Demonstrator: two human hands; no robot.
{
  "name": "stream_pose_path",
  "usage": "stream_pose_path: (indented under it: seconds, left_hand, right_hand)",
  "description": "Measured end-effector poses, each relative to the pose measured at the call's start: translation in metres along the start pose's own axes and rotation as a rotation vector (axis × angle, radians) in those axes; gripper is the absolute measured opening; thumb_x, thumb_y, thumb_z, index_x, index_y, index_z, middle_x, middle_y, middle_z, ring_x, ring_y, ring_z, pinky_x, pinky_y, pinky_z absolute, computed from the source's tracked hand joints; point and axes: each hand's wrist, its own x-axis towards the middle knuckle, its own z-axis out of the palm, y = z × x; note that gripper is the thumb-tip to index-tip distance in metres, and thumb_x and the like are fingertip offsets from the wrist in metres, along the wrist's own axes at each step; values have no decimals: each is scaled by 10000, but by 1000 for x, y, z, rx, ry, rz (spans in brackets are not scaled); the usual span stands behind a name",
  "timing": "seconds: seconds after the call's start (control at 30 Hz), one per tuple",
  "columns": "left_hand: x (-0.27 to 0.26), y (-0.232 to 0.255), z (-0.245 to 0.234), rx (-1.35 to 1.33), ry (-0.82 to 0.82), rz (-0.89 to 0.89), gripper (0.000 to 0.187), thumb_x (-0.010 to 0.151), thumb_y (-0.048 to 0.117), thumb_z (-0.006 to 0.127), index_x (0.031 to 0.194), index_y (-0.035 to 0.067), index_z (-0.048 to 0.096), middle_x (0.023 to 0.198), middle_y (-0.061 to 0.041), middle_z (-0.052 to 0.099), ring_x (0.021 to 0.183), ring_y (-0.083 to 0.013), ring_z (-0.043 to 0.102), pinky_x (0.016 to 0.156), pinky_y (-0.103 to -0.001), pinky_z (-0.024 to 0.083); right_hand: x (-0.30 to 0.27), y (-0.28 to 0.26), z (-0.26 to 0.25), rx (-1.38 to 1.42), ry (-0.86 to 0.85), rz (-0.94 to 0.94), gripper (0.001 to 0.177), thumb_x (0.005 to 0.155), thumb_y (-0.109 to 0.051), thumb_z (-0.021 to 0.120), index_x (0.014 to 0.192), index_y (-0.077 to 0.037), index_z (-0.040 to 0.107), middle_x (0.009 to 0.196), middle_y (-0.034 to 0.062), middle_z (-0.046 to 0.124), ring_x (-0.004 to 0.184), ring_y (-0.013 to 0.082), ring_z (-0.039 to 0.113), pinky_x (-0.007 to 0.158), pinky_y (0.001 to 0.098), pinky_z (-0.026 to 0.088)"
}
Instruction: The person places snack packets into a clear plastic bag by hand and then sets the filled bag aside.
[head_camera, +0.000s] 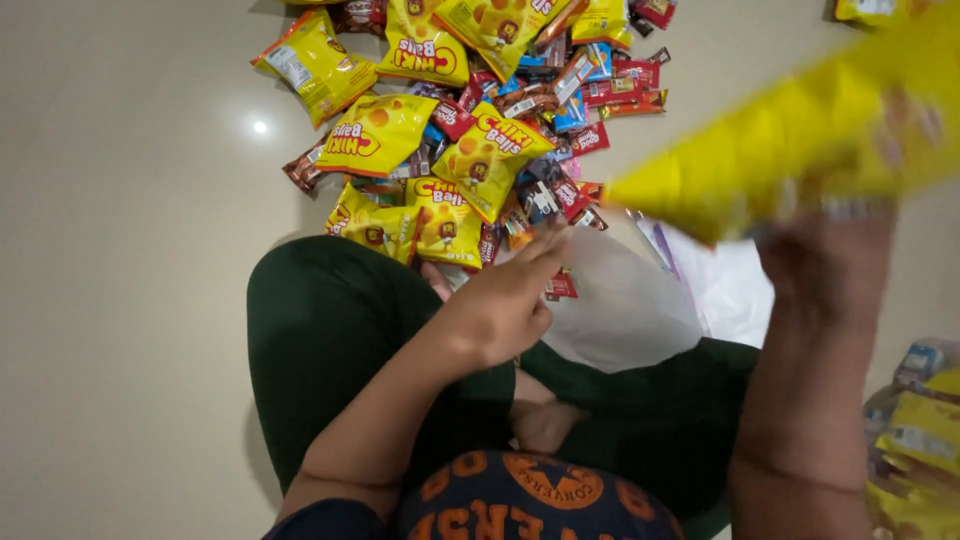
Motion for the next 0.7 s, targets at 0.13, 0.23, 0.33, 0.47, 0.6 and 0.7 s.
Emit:
stream_pose_path:
  seconds: [0.13,0.23,0.33,0.47,0.6,0.7]
  left_hand:
    - [1,10,-6,5,-77,-73,735,900,75,562,1595,14,332,1672,-227,296,1391,-453,497,1055,-506,494]
    - [2,3,-2,-27,-76,-66,691,896,49,523,1568,-18,378,1660,-255,307,1453,-468,412,1118,-531,430]
    - [6,-4,7,-141,-95,-139,760,887,64,580,1593,26,301,1724,-100,186,1588,-261,160,1189,-405,271]
    - [4,-3,7,-165,-69,-117,794,857,-6,608,1591,32,310,1712,-118,235,1589,-263,186,1052,-405,430]
    - [-1,8,1,-112,-24,-144,768,810,-43,612,1546,34,410,1712,-83,243,1529,-286,340,838,-408,539]
    - [-1,7,3,-24,-26,-161,730,811,-49,584,1524,23,443,1692,-112,296,1514,-303,352,908,-444,515]
  right_hand:
    - [-75,-24,45,-278,50,61,459,930,-135,720,1364,-125,572,1428,66,628,1352,247,637,1124,409,584]
    - [-110,-38,76,-552,97,129,562,871,-129,740,1395,-79,542,1437,111,610,1333,269,622,1115,413,553]
    - [-114,-47,86,-828,133,192,668,813,-124,760,1427,-33,512,1446,155,591,1314,291,608,1107,416,523]
    - [-115,-44,85,-1172,21,397,759,745,-119,788,1466,-166,555,1449,54,646,1243,271,647,1010,396,503]
    - [-108,-54,93,-1291,-15,444,780,755,-97,725,1496,-225,522,1472,-22,627,1218,267,641,971,423,509]
    - [-108,-53,92,-1289,-55,366,829,687,24,686,1479,-181,548,1484,6,617,1262,265,613,1030,400,475]
